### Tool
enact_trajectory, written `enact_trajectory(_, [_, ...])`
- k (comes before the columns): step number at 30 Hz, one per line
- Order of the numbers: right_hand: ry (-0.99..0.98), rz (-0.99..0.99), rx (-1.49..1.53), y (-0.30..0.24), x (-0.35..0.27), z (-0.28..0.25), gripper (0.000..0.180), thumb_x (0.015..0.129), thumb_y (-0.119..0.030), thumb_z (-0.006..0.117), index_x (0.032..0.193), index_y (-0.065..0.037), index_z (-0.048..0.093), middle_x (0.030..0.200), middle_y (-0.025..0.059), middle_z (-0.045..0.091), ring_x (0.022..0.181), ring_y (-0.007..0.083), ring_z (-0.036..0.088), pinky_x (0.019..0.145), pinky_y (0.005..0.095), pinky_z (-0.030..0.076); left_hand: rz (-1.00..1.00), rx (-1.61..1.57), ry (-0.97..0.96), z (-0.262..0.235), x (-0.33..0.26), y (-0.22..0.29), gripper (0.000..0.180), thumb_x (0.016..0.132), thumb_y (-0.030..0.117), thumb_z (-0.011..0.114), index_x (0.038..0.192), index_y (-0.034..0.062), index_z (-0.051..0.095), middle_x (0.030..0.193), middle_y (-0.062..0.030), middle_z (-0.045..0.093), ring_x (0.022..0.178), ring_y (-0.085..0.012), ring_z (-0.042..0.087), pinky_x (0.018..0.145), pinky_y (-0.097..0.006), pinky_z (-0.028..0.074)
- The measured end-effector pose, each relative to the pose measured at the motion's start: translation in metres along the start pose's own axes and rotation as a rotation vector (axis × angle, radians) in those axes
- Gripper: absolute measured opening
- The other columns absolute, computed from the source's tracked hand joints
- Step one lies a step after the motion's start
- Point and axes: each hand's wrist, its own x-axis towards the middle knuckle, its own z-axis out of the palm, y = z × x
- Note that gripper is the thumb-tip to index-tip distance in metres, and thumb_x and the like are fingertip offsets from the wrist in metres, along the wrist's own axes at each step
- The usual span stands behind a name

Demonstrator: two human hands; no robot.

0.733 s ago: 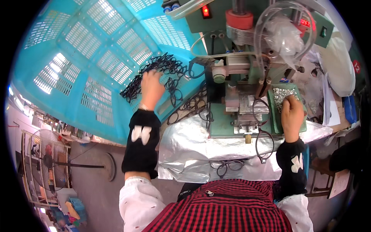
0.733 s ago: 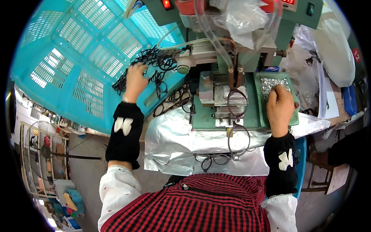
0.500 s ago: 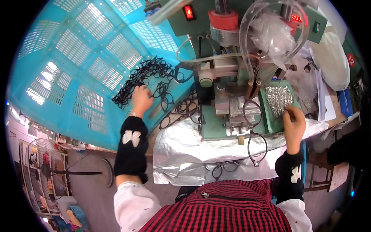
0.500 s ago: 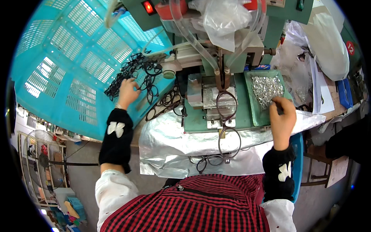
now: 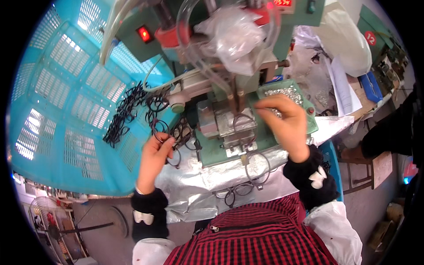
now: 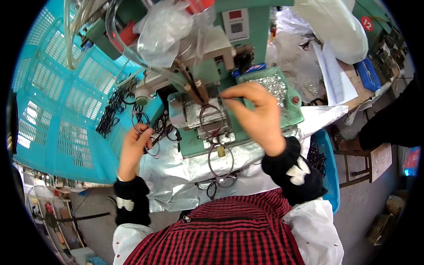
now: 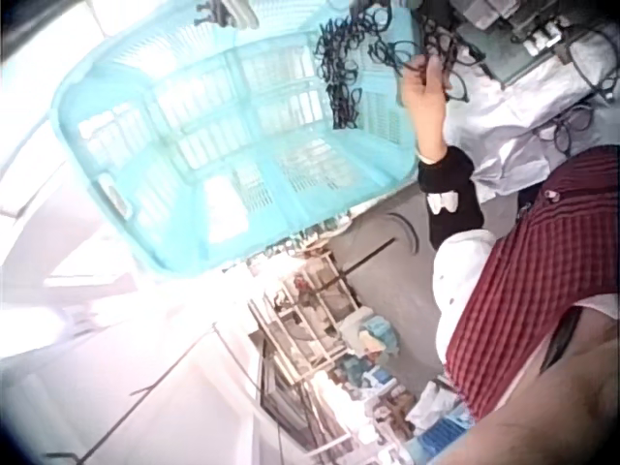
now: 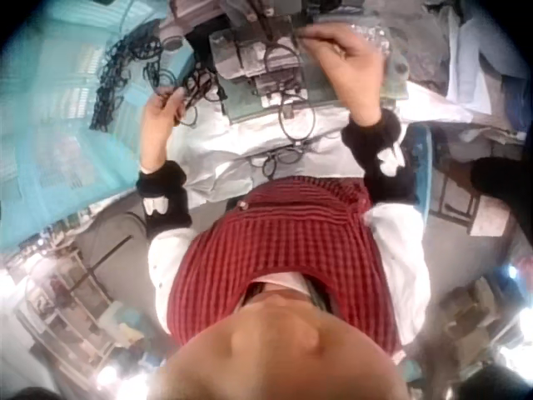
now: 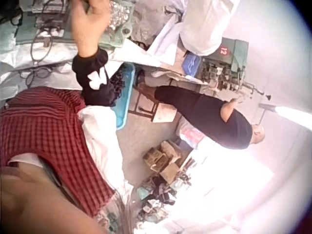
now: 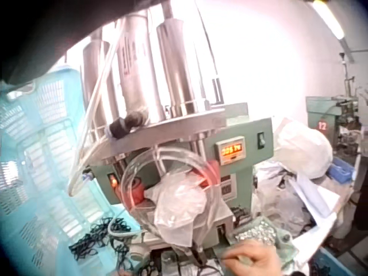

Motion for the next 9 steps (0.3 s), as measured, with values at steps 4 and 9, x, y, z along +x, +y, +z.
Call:
enact_trajectory(4, [0.107, -0.135, -0.029, -0.016, 0.005, 0.025, 0.012, 0.079, 0.000, 0.072, 0.090, -0.002, 0.073, 0.089, 0.0099, 0.071, 0.084, 0.0253, 0.066, 0.079, 0.0343, 0.051, 0.066, -0.170, 0.124, 0.045, -0.006, -0.011, 0.017, 0.105, 0.022, 0.056, 0.107, 0.0065, 0.063, 0.069, 0.0034, 0.054, 0.057, -0.0025, 0.044, 0.050, -0.019, 0.030])
enact_trajectory(9, [0.138, 0.127, 0.172, -0.016, -0.002, 0.036, 0.028, 0.084, 0.000, 0.069, 0.112, -0.002, 0.066, 0.102, 0.0080, 0.072, 0.095, 0.0217, 0.067, 0.089, 0.0332, 0.051, 0.313, -0.358, 0.259, 0.059, -0.019, 0.017, 0.020, 0.106, 0.021, 0.054, 0.117, 0.0056, 0.059, 0.074, 0.0001, 0.055, 0.061, -0.0041, 0.045, 0.054, -0.019, 0.035])
